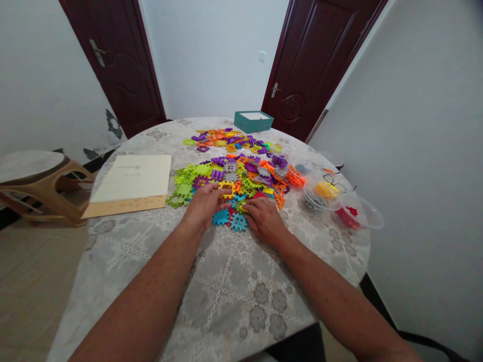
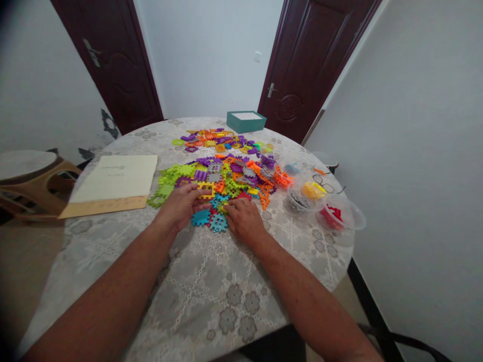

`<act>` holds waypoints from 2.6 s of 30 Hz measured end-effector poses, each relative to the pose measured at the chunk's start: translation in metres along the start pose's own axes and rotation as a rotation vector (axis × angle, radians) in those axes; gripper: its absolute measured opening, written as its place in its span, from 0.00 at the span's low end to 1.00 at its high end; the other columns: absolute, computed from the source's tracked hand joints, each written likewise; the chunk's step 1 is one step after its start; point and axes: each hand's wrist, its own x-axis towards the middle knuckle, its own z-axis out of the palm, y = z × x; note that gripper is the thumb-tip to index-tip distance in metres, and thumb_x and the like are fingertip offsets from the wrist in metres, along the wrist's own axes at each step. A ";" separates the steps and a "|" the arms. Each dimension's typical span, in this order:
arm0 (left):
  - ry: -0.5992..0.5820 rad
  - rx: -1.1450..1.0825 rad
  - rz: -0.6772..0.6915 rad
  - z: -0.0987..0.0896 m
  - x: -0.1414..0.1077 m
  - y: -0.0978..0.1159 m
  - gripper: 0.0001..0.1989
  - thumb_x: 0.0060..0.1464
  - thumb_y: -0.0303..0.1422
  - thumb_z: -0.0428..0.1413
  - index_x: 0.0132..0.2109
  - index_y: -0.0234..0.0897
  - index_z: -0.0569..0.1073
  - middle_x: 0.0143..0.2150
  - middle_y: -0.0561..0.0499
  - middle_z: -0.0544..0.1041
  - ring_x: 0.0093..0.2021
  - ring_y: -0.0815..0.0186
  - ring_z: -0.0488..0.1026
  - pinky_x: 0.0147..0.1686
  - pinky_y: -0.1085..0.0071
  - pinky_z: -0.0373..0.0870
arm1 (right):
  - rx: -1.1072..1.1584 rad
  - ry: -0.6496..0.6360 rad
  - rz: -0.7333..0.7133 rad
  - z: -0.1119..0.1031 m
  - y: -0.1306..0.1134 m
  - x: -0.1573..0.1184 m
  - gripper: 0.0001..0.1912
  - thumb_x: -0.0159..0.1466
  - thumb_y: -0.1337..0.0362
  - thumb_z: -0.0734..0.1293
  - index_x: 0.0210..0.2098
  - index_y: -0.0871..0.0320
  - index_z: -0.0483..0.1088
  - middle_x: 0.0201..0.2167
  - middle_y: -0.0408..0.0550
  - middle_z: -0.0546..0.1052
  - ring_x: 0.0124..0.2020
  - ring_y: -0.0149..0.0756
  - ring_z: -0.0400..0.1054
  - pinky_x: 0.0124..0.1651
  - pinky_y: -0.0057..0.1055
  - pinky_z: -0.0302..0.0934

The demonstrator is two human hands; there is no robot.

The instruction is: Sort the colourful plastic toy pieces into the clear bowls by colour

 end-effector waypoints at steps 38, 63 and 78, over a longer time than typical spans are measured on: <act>-0.212 0.110 -0.147 0.026 -0.022 -0.019 0.11 0.49 0.26 0.64 0.40 0.36 0.72 0.45 0.40 0.82 0.40 0.57 0.84 0.32 0.67 0.82 | 0.520 0.412 0.497 -0.005 0.034 -0.004 0.14 0.70 0.56 0.64 0.48 0.55 0.78 0.43 0.49 0.81 0.41 0.40 0.74 0.45 0.36 0.67; -0.230 -0.003 -0.200 0.020 -0.017 -0.023 0.10 0.50 0.29 0.65 0.39 0.36 0.72 0.48 0.38 0.83 0.39 0.57 0.84 0.35 0.65 0.82 | 0.159 0.484 0.310 -0.017 0.049 -0.003 0.13 0.69 0.61 0.65 0.50 0.56 0.74 0.47 0.55 0.79 0.50 0.47 0.72 0.56 0.44 0.65; -0.339 0.135 -0.123 0.027 -0.023 -0.021 0.17 0.48 0.39 0.70 0.38 0.37 0.73 0.38 0.48 0.80 0.40 0.61 0.81 0.44 0.63 0.81 | 0.324 0.244 -0.021 -0.011 0.004 0.001 0.14 0.68 0.66 0.65 0.53 0.54 0.70 0.50 0.54 0.77 0.54 0.42 0.71 0.58 0.43 0.67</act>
